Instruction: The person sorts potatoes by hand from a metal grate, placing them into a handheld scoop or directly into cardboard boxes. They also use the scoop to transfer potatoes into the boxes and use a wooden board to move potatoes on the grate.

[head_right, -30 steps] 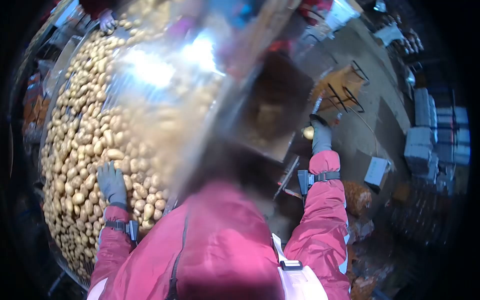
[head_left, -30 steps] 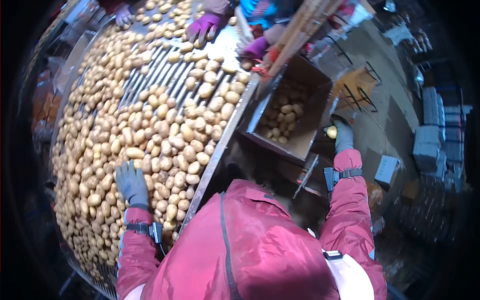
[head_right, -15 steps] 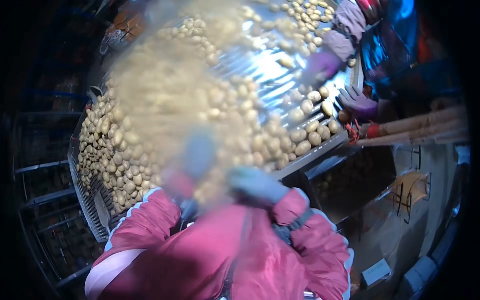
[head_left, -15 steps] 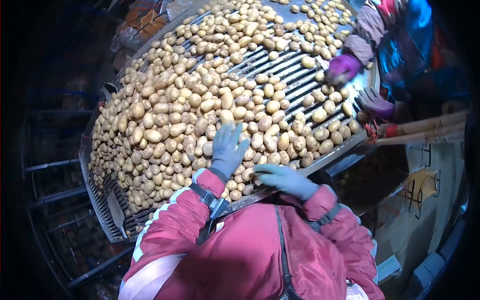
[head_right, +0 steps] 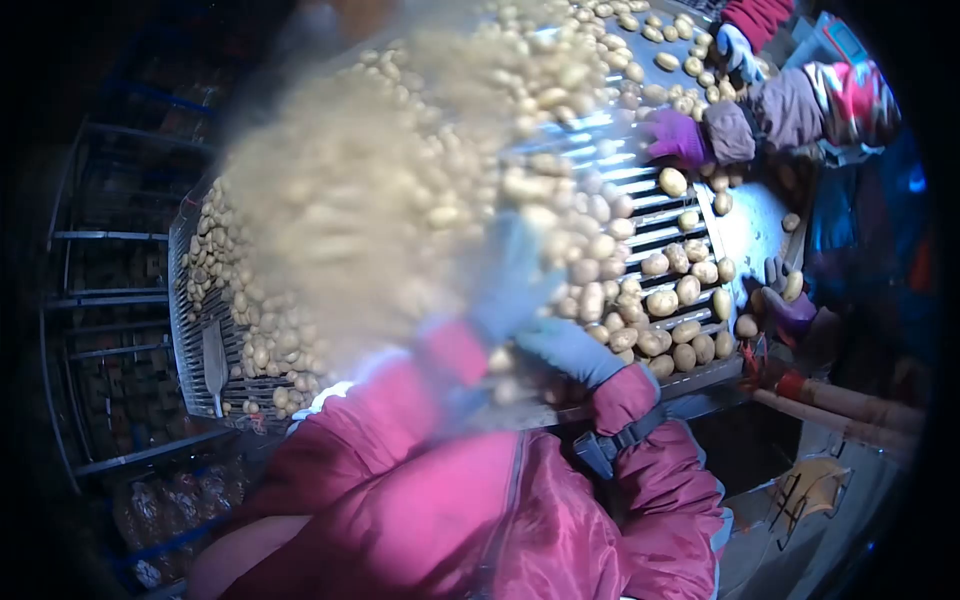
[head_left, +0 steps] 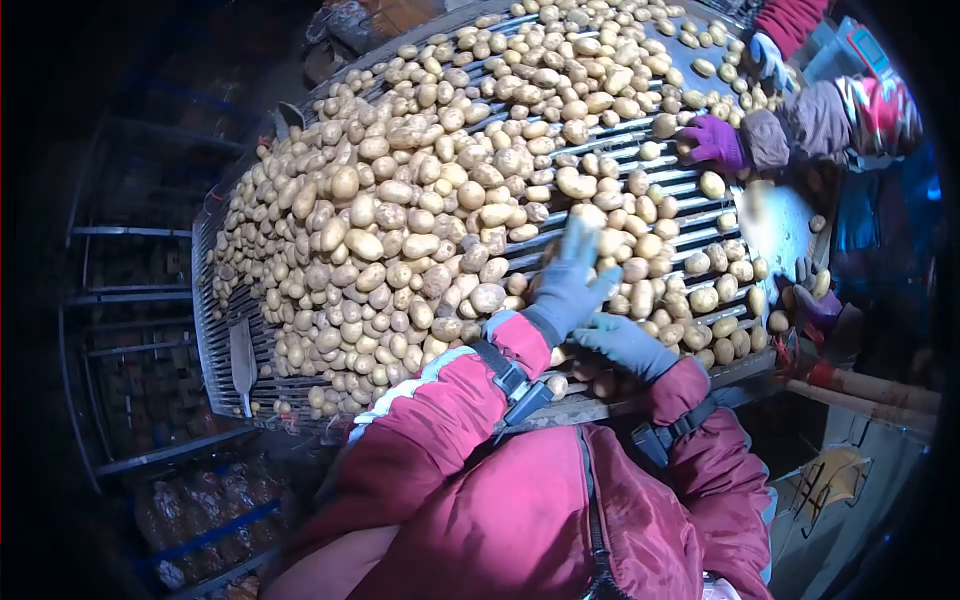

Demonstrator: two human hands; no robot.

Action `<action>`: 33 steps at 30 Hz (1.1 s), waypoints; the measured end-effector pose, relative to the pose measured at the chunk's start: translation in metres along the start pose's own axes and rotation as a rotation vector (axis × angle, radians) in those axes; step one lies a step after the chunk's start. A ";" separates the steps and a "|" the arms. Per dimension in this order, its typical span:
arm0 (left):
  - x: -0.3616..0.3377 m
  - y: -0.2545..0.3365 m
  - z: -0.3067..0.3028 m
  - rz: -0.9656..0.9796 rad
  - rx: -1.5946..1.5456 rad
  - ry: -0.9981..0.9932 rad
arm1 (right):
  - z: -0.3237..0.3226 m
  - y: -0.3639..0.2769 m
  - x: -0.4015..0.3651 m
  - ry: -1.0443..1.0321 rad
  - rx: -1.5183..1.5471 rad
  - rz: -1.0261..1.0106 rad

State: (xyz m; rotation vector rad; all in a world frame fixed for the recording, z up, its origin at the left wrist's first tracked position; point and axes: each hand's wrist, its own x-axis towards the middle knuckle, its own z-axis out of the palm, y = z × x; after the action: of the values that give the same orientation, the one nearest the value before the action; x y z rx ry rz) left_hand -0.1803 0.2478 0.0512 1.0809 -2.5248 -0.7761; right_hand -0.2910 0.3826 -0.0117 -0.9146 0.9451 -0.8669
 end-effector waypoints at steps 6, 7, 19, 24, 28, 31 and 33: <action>0.041 -0.083 -0.058 0.038 0.577 0.019 | -0.066 -0.073 0.000 0.568 0.480 -0.069; 0.037 -0.123 -0.070 0.018 0.641 0.104 | -0.071 -0.068 0.001 0.593 0.516 -0.095; 0.092 -0.042 -0.077 -0.229 0.211 -0.200 | 0.044 -0.056 -0.015 0.507 0.252 0.107; 0.043 -0.014 -0.017 0.238 0.223 -0.012 | 0.056 -0.022 0.000 0.383 0.030 0.086; 0.029 -0.047 -0.103 0.048 0.269 -0.254 | 0.068 -0.048 0.004 0.362 0.208 0.236; 0.020 -0.107 -0.115 -0.036 0.404 -0.120 | 0.063 -0.007 0.014 0.252 -0.028 0.014; 0.017 -0.136 -0.119 -0.093 0.491 -0.017 | 0.069 -0.024 0.021 0.233 -0.100 -0.052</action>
State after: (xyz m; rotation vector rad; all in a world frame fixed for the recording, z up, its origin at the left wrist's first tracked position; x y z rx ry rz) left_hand -0.0592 0.1141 0.0707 1.3463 -2.7710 -0.1784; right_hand -0.2257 0.3725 0.0252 -0.9405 1.1790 -0.9923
